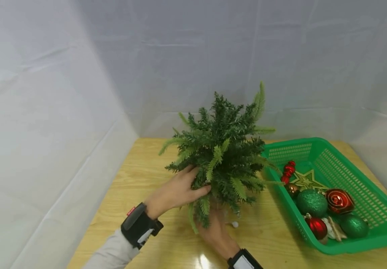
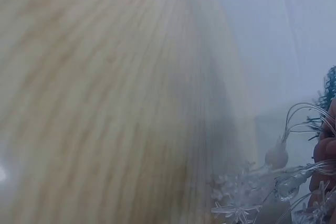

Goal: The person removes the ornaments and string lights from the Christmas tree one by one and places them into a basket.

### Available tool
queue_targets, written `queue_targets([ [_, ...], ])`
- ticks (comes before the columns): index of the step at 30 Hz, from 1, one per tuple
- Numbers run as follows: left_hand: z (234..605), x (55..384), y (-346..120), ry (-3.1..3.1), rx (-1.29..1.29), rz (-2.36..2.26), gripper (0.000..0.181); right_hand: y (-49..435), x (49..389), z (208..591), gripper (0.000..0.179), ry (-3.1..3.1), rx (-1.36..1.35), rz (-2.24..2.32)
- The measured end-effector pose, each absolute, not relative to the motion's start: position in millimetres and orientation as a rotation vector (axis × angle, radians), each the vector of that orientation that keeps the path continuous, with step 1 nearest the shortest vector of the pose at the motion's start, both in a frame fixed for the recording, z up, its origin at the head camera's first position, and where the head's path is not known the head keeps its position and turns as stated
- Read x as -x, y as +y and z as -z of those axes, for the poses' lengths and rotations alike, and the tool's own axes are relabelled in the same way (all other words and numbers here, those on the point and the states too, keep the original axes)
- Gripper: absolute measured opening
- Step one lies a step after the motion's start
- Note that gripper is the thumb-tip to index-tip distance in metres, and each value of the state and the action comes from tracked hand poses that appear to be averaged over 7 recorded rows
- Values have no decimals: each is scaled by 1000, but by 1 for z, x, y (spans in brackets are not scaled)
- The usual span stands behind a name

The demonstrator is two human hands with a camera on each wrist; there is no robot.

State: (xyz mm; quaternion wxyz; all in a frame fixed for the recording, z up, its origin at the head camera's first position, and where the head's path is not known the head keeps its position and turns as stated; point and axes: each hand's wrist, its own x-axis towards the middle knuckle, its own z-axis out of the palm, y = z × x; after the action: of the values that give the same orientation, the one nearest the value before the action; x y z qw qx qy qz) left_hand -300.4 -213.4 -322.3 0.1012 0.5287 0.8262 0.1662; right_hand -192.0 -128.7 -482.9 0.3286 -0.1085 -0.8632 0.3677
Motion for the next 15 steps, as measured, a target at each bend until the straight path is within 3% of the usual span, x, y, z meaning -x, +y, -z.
queue_targets([
  [2,324,300,-213,2446,-1562,-498,81,-129,190,480,41,-2281,313,-982],
  [5,326,299,-212,2454,-1586,-527,80,-127,183,476,29,-2378,352,-888],
  [11,328,301,-211,2441,-1608,-540,80,-116,174,467,35,-2481,449,-629],
  [15,325,304,-212,2392,-1640,-554,76,-104,172,464,38,-2544,469,-809],
])
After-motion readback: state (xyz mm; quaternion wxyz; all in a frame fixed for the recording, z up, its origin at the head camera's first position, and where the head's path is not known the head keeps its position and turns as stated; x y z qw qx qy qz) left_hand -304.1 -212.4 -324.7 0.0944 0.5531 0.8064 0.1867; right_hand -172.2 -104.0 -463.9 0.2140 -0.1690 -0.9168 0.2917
